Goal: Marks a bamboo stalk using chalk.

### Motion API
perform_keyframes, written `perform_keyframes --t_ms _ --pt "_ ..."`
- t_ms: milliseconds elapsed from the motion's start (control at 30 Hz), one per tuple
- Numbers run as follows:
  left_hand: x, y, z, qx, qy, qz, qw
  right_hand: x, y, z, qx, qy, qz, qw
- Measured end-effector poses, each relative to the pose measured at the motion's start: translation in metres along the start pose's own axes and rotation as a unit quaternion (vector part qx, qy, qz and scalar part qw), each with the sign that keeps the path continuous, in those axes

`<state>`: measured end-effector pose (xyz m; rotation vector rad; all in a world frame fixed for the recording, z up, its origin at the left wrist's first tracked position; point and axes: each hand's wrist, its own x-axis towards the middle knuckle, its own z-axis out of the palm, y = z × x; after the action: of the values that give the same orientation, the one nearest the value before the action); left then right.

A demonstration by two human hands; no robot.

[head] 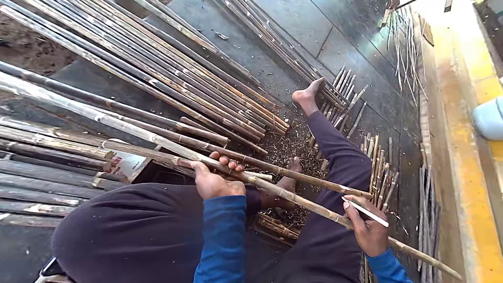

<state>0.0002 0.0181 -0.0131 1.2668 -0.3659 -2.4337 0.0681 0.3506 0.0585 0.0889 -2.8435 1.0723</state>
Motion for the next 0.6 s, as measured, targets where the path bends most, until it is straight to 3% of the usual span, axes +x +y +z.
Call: perform_keyframes --t_ms 67,133,333,433,600 --pt "-0.019 -0.008 0.007 0.001 0.004 -0.019 1.0 -0.007 0.004 0.0 0.004 0.037 0.027 0.999" --pt "-0.019 -0.013 0.01 -0.016 0.022 -0.027 0.999 -0.002 -0.009 0.01 0.024 0.023 0.016 0.999" --pt "-0.017 -0.025 0.002 -0.033 -0.011 -0.042 0.999 0.034 -0.048 0.071 0.206 -0.193 0.007 0.959" --pt "-0.011 -0.025 -0.004 -0.028 -0.009 -0.048 0.998 0.04 -0.037 0.092 0.245 -0.214 0.019 0.945" --pt "-0.005 -0.026 -0.006 -0.013 0.008 -0.059 0.998 0.03 -0.028 0.096 0.224 -0.216 -0.123 0.942"
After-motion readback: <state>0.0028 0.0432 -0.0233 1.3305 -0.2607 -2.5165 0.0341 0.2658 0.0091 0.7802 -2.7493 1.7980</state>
